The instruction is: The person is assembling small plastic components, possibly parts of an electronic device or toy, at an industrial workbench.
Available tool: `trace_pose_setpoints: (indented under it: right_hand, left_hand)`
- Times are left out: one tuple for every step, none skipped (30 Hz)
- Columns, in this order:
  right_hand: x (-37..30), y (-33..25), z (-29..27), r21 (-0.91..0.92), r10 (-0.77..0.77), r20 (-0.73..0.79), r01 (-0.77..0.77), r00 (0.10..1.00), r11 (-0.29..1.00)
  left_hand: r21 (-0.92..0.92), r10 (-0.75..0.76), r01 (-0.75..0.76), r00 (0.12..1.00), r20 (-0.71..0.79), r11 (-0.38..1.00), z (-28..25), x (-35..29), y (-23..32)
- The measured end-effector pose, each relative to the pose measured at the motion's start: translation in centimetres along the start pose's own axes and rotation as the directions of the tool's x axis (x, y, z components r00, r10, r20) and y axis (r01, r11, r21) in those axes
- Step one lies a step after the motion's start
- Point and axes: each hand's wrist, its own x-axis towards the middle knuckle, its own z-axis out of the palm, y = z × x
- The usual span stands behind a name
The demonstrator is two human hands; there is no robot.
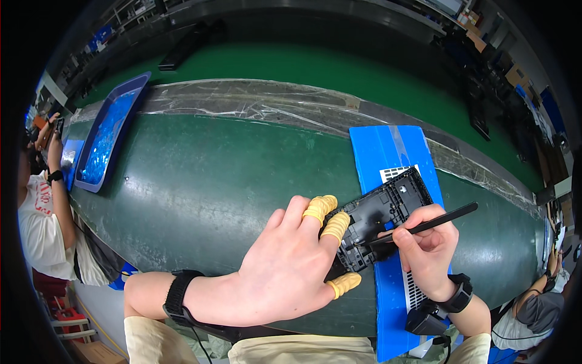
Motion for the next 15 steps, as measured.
trace_pose_setpoints:
  right_hand:
    - [0.0, -0.02, -0.01, -0.003, 0.0, 0.0, 0.0, 1.0, 1.0]
    - [0.01, -0.03, -0.01, -0.007, 0.0, 0.0, 0.0, 1.0, 1.0]
    - [0.01, -0.02, 0.0, -0.007, 0.001, 0.0, -0.001, 1.0, 1.0]
    - [0.02, 0.0, 0.04, -0.002, -0.002, -0.003, 0.002, 1.0, 1.0]
    - [0.02, 0.01, 0.05, 0.004, -0.005, -0.006, 0.005, 1.0, 1.0]
    - [0.03, 0.02, 0.03, 0.004, -0.005, -0.006, 0.005, 1.0, 1.0]
    - [0.01, 0.05, -0.02, 0.0, -0.005, 0.0, 0.005, 1.0, 1.0]
    - [0.01, 0.07, -0.05, -0.004, -0.006, 0.006, 0.006, 1.0, 1.0]
    - [0.01, 0.06, -0.01, -0.004, -0.005, 0.005, 0.005, 1.0, 1.0]
    - [0.02, 0.01, 0.09, -0.001, -0.005, -0.002, 0.005, 1.0, 1.0]
    - [0.01, -0.01, 0.15, 0.001, -0.005, -0.009, 0.005, 1.0, 1.0]
    - [-0.01, 0.0, 0.16, 0.002, -0.004, -0.01, 0.004, 1.0, 1.0]
    - [-0.02, 0.0, 0.12, 0.001, -0.001, -0.009, 0.001, 1.0, 1.0]
    - [-0.03, -0.02, 0.09, 0.001, 0.001, -0.008, -0.001, 1.0, 1.0]
    - [-0.05, -0.09, -0.01, 0.001, 0.001, -0.009, -0.001, 1.0, 1.0]
  left_hand:
    - [-0.001, 0.0, 0.0, 1.0, 0.001, 1.0, 0.01, 0.01, -0.01]
    - [-0.002, 0.0, 0.0, 1.0, 0.001, 1.0, 0.02, 0.02, -0.02]
    - [-0.002, 0.0, 0.0, 1.0, 0.002, 1.0, 0.02, 0.03, -0.02]
    - [-0.001, -0.001, 0.001, 1.0, 0.001, 1.0, 0.03, 0.03, -0.03]
    - [0.001, -0.002, 0.002, 1.0, 0.0, 1.0, 0.04, 0.03, -0.03]
    - [0.001, -0.003, 0.003, 1.0, 0.001, 1.0, 0.03, 0.02, -0.04]
    - [0.002, 0.0, 0.0, 1.0, -0.001, 1.0, 0.05, 0.01, -0.06]
    - [0.003, 0.003, -0.003, 1.0, -0.004, 1.0, 0.07, 0.01, -0.06]
    - [0.002, 0.003, -0.003, 1.0, -0.002, 1.0, 0.06, 0.02, -0.06]
    - [-0.003, 0.003, -0.003, 1.0, -0.006, 1.0, 0.03, 0.02, -0.04]
    - [-0.009, 0.003, -0.003, 1.0, -0.01, 1.0, 0.02, 0.01, -0.03]
    - [-0.009, 0.004, -0.004, 1.0, -0.008, 1.0, 0.02, -0.02, -0.04]
    - [-0.01, 0.004, -0.004, 1.0, -0.011, 1.0, 0.04, -0.02, -0.04]
    - [-0.01, 0.004, -0.005, 1.0, -0.014, 1.0, 0.04, -0.03, -0.04]
    - [-0.01, 0.005, -0.005, 1.0, -0.013, 1.0, 0.01, -0.04, -0.01]
